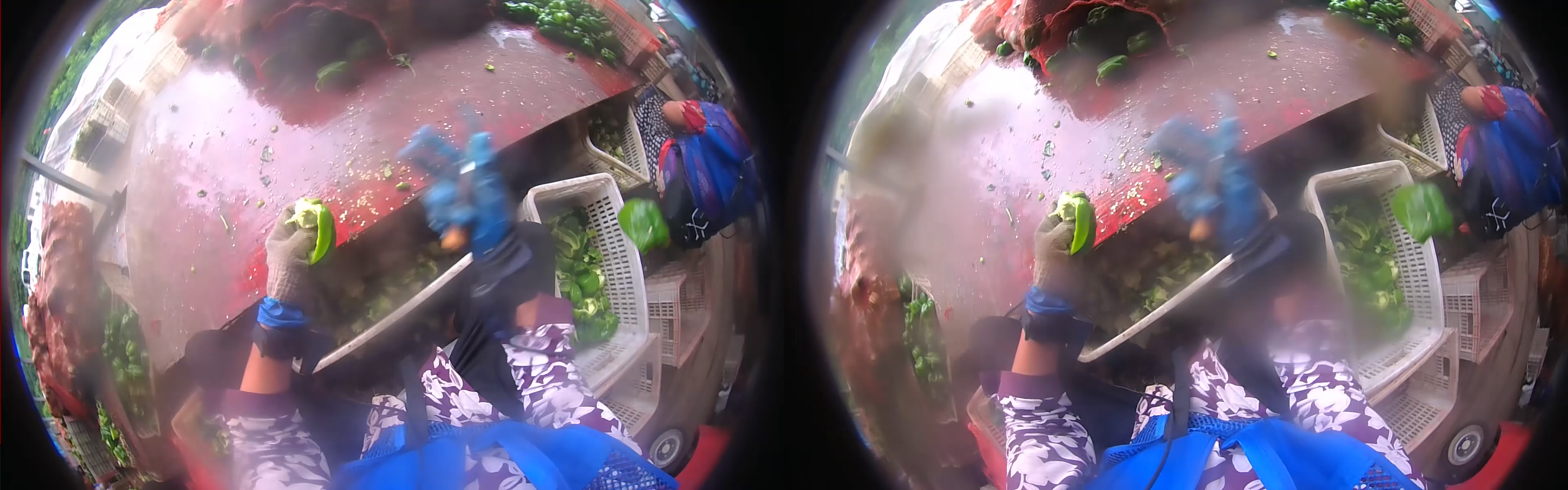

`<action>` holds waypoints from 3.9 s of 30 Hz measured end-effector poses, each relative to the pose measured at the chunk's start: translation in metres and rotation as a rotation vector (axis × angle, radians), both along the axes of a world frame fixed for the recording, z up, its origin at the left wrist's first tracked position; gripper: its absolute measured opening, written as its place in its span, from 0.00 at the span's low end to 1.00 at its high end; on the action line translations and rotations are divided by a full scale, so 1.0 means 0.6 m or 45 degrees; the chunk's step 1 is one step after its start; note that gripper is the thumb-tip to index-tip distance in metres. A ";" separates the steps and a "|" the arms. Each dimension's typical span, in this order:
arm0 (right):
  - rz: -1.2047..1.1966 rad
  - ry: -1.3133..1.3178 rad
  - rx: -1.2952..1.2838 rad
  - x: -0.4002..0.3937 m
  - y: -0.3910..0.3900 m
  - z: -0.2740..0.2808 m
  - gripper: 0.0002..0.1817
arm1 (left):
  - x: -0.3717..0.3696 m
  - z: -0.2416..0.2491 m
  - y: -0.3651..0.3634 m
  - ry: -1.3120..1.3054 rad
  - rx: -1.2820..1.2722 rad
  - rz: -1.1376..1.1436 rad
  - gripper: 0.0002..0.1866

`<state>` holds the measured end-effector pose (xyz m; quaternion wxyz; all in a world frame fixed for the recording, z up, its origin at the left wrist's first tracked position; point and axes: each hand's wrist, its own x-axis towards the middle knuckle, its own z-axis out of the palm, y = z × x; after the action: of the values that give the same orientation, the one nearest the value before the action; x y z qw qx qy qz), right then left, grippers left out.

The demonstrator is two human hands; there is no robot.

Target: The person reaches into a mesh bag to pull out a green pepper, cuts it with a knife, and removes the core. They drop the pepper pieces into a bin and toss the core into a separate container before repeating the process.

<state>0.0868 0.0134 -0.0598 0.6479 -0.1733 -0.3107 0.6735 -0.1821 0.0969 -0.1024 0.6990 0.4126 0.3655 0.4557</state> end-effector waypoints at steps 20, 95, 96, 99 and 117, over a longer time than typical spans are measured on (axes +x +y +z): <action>0.050 -0.468 -0.632 -0.109 -0.008 -0.020 0.16 | 0.067 0.083 -0.046 1.090 1.192 -0.085 0.25; 0.371 -0.346 -0.376 -0.070 -0.016 -0.032 0.24 | 0.048 0.147 -0.062 0.718 0.281 -0.588 0.35; 0.388 -0.287 -0.379 -0.073 -0.014 -0.031 0.25 | 0.052 0.139 -0.066 0.760 0.342 -0.467 0.31; 0.340 -0.156 -0.423 -0.082 -0.013 -0.036 0.25 | 0.043 0.099 -0.056 1.117 0.742 -0.130 0.24; 0.081 -0.732 -0.485 -0.107 -0.030 -0.028 0.18 | 0.040 0.087 -0.081 1.386 1.153 -0.005 0.19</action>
<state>0.0229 -0.0044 -0.0768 0.4686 -0.4640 -0.3544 0.6630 -0.1582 0.0485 -0.0505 0.1774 0.8326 0.4367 0.2907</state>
